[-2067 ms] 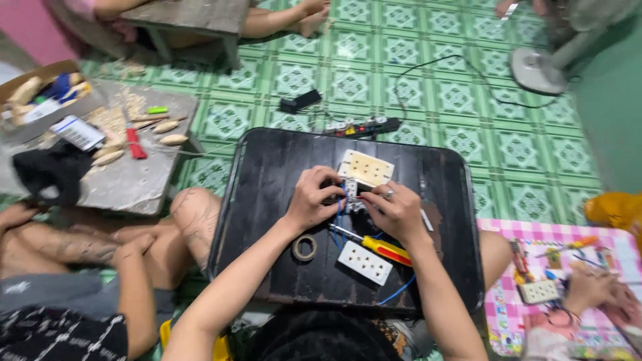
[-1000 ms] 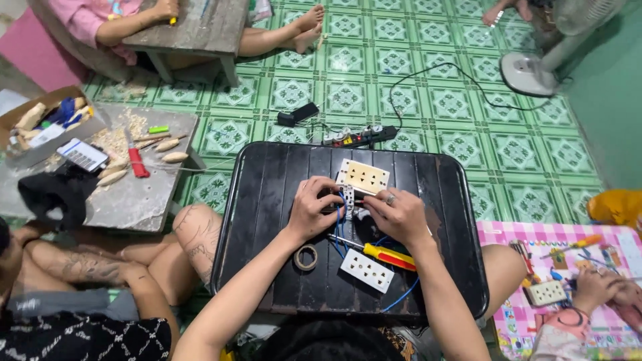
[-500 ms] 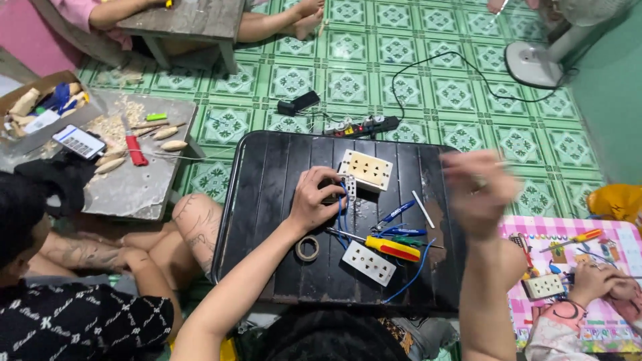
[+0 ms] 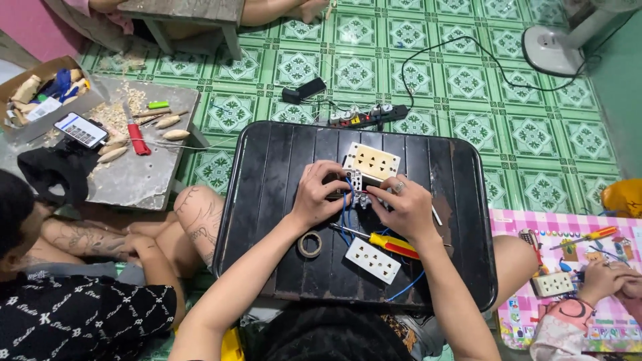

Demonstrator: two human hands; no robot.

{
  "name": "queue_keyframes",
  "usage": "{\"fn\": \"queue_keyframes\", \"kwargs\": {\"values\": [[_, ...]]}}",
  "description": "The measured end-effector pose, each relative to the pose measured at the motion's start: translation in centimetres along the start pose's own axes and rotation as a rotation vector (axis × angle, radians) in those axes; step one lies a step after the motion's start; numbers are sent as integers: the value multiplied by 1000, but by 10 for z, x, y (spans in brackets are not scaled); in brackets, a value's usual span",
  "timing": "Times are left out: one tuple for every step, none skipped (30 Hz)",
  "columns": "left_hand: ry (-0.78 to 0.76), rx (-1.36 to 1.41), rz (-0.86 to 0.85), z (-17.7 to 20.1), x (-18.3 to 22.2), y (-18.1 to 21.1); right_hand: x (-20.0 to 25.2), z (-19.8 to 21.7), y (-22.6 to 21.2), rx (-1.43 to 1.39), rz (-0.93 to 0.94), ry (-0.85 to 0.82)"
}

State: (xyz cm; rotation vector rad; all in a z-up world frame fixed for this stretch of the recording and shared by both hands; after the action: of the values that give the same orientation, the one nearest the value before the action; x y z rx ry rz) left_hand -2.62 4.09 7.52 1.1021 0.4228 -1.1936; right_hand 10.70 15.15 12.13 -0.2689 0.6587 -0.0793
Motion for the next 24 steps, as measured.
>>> {"fn": "queue_keyframes", "kwargs": {"values": [[0,-2,2,0,1,0,2,-1,1,-2,1,-2],[0,-1,1,0,1,0,3,0,2,-26,-2,26],[3,-1,-3,0,1,0,4,2,4,-48,-3,55],[6,-3,-3,0,1,-1,4,2,3,-48,0,55],[9,-3,-7,-1,2,-1,3,2,3,-44,2,48],[12,-3,-12,-1,2,-1,3,2,2,-41,4,41],[12,-5,-13,-1,2,-2,3,1,2,-41,5,43],[9,1,-15,-1,2,-2,3,1,2,-41,13,52],[7,6,-17,-1,2,-2,3,2,2,-41,22,61],[9,4,-18,-1,1,-2,4,2,4,-41,24,63],[6,6,-19,-1,2,-2,5,2,4,-21,43,69],[4,8,-20,-1,2,-1,5,3,4,-1,62,76],[10,-3,-25,-2,2,-2,6,3,4,-6,73,83],[14,5,-29,-3,2,-2,7,3,3,12,81,90],[22,6,-28,-2,3,-3,7,2,2,24,95,93],[33,-12,-27,-2,4,-3,8,2,-1,13,112,96],[34,-10,-34,-3,4,-3,8,1,-1,8,103,103],[34,-8,-40,-4,5,-4,8,1,0,2,93,109],[42,-22,-41,-4,7,-6,8,1,-1,-6,105,113],[31,-16,-35,-7,9,-9,7,0,-1,1,106,110],[19,-5,-32,-11,11,-10,9,1,-1,13,103,108],[25,-13,-36,-10,13,-10,10,0,-1,10,112,113],[17,-3,-32,-10,12,-10,10,-1,0,25,110,104],[10,7,-29,-12,11,-11,10,-2,2,39,108,95]]}}
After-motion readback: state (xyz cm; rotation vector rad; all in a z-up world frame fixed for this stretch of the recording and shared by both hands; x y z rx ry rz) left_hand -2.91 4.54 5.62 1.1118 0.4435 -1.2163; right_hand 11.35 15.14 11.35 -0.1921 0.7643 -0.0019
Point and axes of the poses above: each hand's wrist, its own x-axis away from the middle knuckle, its own z-axis out of the back of the hand, y = z × x, the point moved 8 cm from there along -x, towards the middle knuckle, and after that the axes turned 9 degrees about -x, right-handed, at the moved point
